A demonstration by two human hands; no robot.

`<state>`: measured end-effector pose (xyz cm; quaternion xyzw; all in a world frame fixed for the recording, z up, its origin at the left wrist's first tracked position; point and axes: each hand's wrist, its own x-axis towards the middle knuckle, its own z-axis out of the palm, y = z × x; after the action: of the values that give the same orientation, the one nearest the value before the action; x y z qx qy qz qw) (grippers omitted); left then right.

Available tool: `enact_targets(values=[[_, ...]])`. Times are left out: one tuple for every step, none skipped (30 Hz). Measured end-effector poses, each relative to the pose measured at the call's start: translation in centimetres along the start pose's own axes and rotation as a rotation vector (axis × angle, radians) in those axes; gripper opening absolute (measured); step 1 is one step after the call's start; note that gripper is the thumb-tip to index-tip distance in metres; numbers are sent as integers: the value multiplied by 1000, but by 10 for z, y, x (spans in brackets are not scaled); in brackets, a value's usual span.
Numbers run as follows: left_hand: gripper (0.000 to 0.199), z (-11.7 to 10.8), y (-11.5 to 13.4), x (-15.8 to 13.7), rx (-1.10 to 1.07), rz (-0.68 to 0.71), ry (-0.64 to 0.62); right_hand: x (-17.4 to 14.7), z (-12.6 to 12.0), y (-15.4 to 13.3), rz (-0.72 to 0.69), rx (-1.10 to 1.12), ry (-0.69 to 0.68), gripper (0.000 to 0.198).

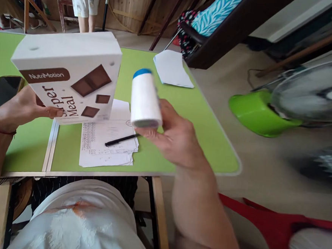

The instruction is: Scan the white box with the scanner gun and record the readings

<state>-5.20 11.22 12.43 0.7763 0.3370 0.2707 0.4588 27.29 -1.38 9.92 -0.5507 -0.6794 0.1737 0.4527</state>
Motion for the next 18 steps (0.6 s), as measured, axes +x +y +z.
enact_targets(values=[[69,1,-5,3,15,3,54,7,-5,14,-6,-73,-25,43],[77,2,-11,5,16,3,94,14,-7,27,-10,-144,-63,48],[82,4,-15,7,10,-3,112,19,-7,39,-11,-201,-118,52],[85,5,-19,9,6,-13,118,23,-5,49,-12,-254,-164,54],[86,7,-22,10,10,-21,113,26,-1,59,-12,-296,-205,54],[87,8,-24,11,24,-23,104,28,3,67,-12,-328,-235,54],[88,9,-25,11,42,-19,94,28,8,73,-14,-352,-250,52],[87,9,-26,11,59,-12,82,28,12,79,-17,-368,-254,51],[87,10,-25,12,76,-6,70,27,16,84,-23,-379,-252,50],[85,10,-24,12,95,0,59,26,19,87,-30,-385,-248,49],[82,10,-23,12,119,-1,41,25,22,90,-39,-388,-246,48],[79,9,-23,12,151,-11,13,24,24,93,-48,-388,-248,47],[76,9,-22,12,186,-21,-5,23,25,94,-56,-389,-256,47],[73,8,-22,13,220,-31,-22,22,25,94,-66,-393,-265,47],[71,6,-22,13,251,-38,-32,21,24,93,-82,-404,-268,48],[71,5,-22,13,279,-46,-34,20,22,90,-103,-422,-258,48],[72,3,-22,12,309,-58,-32,18,19,86,-128,-446,-235,47],[74,1,-21,12,350,-69,-41,15,15,81,-156,-470,-204,43]])
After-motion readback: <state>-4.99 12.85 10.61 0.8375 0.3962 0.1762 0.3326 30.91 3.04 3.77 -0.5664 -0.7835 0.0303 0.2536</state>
